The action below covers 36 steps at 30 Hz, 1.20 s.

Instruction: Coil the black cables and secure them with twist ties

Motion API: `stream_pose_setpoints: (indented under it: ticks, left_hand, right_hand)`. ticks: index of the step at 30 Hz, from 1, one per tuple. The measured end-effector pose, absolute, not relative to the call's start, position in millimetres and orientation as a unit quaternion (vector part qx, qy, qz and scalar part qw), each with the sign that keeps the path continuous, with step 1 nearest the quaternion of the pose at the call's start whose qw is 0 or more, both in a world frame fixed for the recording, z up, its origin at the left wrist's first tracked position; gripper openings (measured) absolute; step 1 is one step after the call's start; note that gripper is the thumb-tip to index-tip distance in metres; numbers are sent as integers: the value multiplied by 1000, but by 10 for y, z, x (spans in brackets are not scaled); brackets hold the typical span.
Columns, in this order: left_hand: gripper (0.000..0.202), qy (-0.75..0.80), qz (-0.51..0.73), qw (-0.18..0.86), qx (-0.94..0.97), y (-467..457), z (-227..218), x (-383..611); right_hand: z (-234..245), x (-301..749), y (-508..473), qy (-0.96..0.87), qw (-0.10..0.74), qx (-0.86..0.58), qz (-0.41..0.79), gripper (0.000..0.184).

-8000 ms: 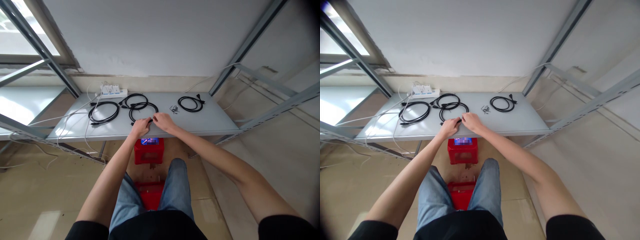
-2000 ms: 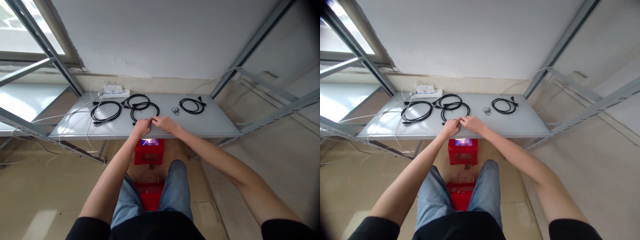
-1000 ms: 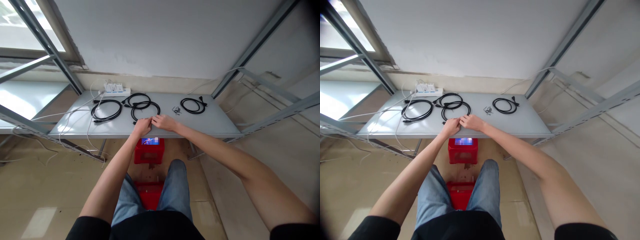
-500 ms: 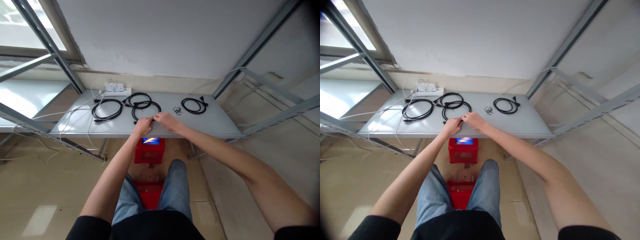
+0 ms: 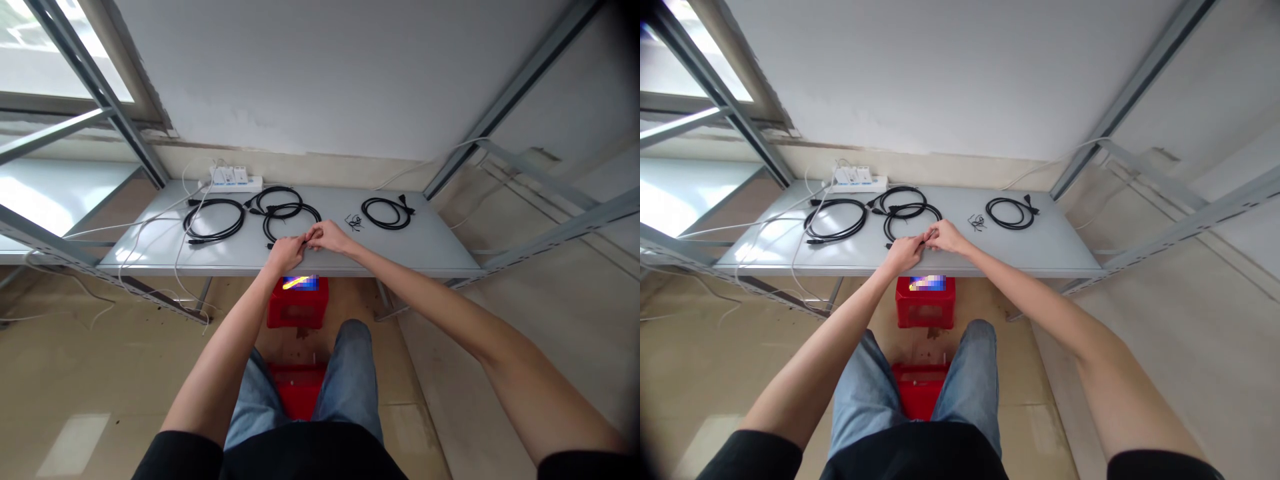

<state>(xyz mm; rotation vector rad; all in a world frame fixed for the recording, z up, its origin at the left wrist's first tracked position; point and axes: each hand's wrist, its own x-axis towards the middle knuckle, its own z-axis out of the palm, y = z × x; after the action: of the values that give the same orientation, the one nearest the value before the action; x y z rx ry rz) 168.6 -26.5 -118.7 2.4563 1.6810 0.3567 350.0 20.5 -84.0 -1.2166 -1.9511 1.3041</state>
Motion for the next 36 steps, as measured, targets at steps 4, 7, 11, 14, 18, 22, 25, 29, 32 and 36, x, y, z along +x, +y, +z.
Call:
stream_pose_setpoints:
  ticks: [4,7,11,14,18,22,25,29,32,36]
  left_hand:
    - [36,556,121,78,818,-264,-1193,1683]
    - [35,555,120,73,820,-260,-1200,1679]
    - [34,556,117,66,820,-258,-1205,1677]
    - [34,558,120,62,819,-258,-1210,1677]
    - [33,559,121,59,819,-260,-1216,1677]
    - [33,558,121,54,819,-263,-1212,1681]
    - [34,556,119,53,821,-269,-1198,1685]
    - [35,556,118,56,821,-275,-1177,1686]
    - [34,560,117,64,818,-278,-1169,1687]
    - [35,562,118,64,816,-277,-1168,1691]
  right_hand:
    - [-857,3579,231,-684,256,-411,546,22]
    - [-877,3617,246,-676,260,-398,563,28]
    - [-926,3613,259,-736,256,-374,503,16]
    - [-940,3597,245,-844,236,-345,336,14]
    - [-927,3613,185,-938,156,-285,119,24]
    - [-942,3661,151,-960,109,-257,34,24]
    - [-973,3690,170,-962,107,-251,24,25]
    - [-984,3709,176,-963,109,-245,15,23]
    - [-962,3715,125,-966,91,-242,-29,24]
    - [-938,3717,57,-960,92,-256,-71,29]
